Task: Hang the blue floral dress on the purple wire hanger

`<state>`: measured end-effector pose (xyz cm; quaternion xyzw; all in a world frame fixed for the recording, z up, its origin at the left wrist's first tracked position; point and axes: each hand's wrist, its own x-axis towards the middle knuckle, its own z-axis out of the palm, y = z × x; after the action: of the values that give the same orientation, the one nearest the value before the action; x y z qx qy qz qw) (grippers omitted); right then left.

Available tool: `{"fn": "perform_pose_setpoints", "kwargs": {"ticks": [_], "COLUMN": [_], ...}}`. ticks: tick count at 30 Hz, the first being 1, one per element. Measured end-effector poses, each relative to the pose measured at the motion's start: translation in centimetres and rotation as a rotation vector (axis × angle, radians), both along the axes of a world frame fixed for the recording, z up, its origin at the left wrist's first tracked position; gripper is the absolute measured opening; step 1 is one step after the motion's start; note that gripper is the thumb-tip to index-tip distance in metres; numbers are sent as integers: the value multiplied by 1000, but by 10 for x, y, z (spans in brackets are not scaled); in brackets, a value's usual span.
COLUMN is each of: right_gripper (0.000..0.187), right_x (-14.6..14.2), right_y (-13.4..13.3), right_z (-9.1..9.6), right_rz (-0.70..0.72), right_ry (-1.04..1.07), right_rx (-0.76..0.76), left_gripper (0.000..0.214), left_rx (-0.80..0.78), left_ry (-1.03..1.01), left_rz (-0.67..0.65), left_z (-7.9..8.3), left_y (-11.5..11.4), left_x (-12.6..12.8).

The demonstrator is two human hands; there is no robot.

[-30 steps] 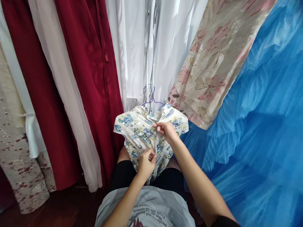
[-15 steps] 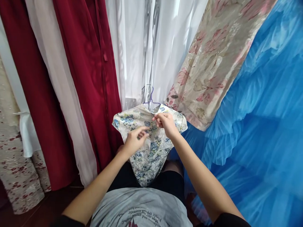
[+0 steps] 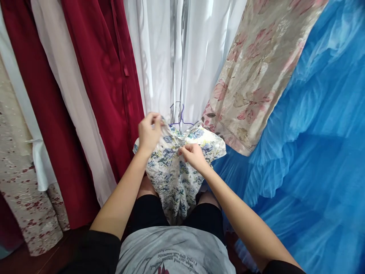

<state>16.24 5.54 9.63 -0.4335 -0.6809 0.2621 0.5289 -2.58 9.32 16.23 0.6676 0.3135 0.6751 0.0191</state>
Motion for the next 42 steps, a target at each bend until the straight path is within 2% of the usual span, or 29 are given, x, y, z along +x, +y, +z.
{"fn": "perform_pose_setpoints", "kwargs": {"ticks": [3,5,7,9,11,14,16,17,19,21,23,27,30,32,34,36,38,42], "right_gripper": [30,28,27,27,25,24,27,29,29,29,33,40,40,36,33,31,27,33], "right_x": [-7,-14,-21,-28,-32,-24,-12,-4,11,20,23,7,-5,-4,4,19,35,61], "right_y": [-7,-12,-14,-15,-16,-20,-25,-28,-33,-37,-42,-58,-72,-83,-94,-106,-118,-135], "right_z": [-12,-16,-21,-30,-45,-80,-105,-116,-133,-140,-136,-114,-99,-93,-88,-81,-73,-61], "right_rz": [40,79,128,176,163,15,-116,-176,-278,-351,-368,-190,53,177,213,223,259,359], "right_ry": [1,23,74,189,418,776,896,922,967,948,775,222,132,131,129,121,119,172], "right_rx": [-50,-77,-101,-126,-183,-257,-240,-223,-201,-185,-109,101,14,-81,-148,-219,-324,-448], "left_gripper": [14,19,25,27,25,19,18,21,30,38,39,32,28,38,53,70,85,88], "left_rx": [-101,-288,-462,-574,-641,-698,-738,-759,-771,-718,-639,-545,-500,-492,-520,-598,-695,-799], "left_ry": [-370,-721,-938,-995,-991,-973,-925,-890,-817,-698,-528,-183,-19,-4,35,186,388,660], "left_rz": [50,29,-2,-28,-56,-104,-169,-213,-304,-411,-532,-718,-812,-875,-957,-1042,-1074,-1057], "left_z": [-17,-40,-69,-104,-139,-184,-201,-204,-199,-183,-163,-131,-121,-123,-132,-145,-162,-194], "left_y": [41,63,74,72,59,32,18,13,5,-4,-17,-54,-73,-75,-72,-69,-69,-75], "left_x": [-50,-75,-85,-82,-71,-52,-41,-35,-22,-8,9,38,52,59,64,69,72,65]}}
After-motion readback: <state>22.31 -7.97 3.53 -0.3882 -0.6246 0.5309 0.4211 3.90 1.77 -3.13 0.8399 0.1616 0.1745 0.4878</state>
